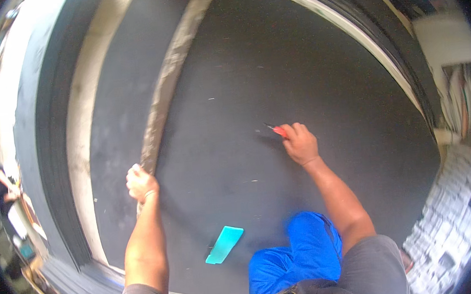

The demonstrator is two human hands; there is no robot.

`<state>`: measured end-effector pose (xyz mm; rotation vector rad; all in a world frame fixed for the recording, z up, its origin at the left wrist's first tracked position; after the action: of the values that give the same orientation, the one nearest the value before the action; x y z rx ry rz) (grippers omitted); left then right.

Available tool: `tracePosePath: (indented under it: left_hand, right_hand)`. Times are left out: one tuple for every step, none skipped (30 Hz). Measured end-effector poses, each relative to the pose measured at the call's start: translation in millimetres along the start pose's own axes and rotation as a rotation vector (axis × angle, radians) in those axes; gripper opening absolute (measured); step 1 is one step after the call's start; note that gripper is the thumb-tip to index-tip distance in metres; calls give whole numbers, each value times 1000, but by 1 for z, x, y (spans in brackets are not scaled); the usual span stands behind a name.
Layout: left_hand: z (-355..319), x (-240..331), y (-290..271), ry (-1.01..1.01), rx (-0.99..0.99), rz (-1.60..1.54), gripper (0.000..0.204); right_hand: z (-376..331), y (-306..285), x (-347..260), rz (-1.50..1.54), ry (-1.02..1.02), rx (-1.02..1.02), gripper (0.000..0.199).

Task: The person sits on the floor and uses a utility knife and a wooden straightedge to cut a large black sheet into smaller rectangular pieces. They repeatedly measure, align, and cut the material, stacking the finished pieces to the side.

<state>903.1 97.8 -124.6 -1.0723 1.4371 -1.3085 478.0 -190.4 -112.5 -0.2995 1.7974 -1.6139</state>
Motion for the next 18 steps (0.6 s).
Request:
tracePosePath:
  left_hand:
    - [-4, 12, -16, 25, -17, -21, 46]
    - [-4, 6, -14, -10, -31, -72, 46]
    - [-2, -3, -2, -38, -28, -70, 44]
    - [-3, -4, 1, -30, -12, -66, 43]
    - [-4, -4, 2, -28, -7, -86, 44]
    - [-6, -5, 2, -28, 1, -101, 44]
    - [-7, -7, 3, -33, 15, -118, 45]
    - [-8, -8, 4, -29, 26, -138, 45]
    - [-9, -4, 2, -24, 18, -131, 45]
    - [-10, -4, 4, -7, 78, -146, 44]
    - [-11, -3, 5, -2, 75, -145, 44]
    - [-11, -2, 5, 4, 73, -144, 44]
    - [-11, -3, 5, 6, 88, -150, 44]
    - [-10, -3, 2, -2, 86, -130, 44]
    - [-10, -3, 0, -13, 51, -129, 43]
    - [-10, -2, -3, -25, 17, -135, 43]
    - [-11, -4, -2, -30, 20, -155, 43]
    - [-9, -4, 0, -25, 64, -174, 43]
  right_hand:
    - [25, 11, -43, 9, -62, 52, 40]
    - [47, 24, -86, 14, -119, 74, 40]
    - [70, 36, -131, 43, -204, 138, 37]
    - [86, 53, -173, 51, -271, 198, 34]
    - [101, 64, -214, 54, -327, 233, 31]
    - [112, 72, -254, 68, -370, 238, 31]
    - [122, 76, -291, 83, -419, 262, 32]
    - [129, 85, -321, 119, -456, 288, 33]
    - [134, 94, -346, 100, -473, 286, 32]
    - [139, 103, -368, 104, -486, 275, 29]
    - [142, 113, -384, 74, -484, 253, 28]
    - [144, 123, -396, 42, -482, 232, 26]
    - [144, 133, -402, 30, -468, 201, 24]
    - [142, 143, -407, 20, -452, 167, 22]
    - [138, 149, -405, 66, -423, 155, 18]
    - [138, 152, -405, 38, -396, 109, 18]
    - [138, 154, -405, 26, -392, 116, 19]
    - [139, 156, -406, 14, -388, 122, 21]
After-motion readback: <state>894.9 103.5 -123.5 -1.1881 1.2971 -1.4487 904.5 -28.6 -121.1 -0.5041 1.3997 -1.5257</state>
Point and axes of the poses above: each hand's wrist, its own z-axis towards the middle knuckle, its own y-axis out of the palm, x = y × z, the point moved 3 cm from there along z, towards the middle knuckle, and after that the axes turned 6 degrees about x, right-handed, at the moved point
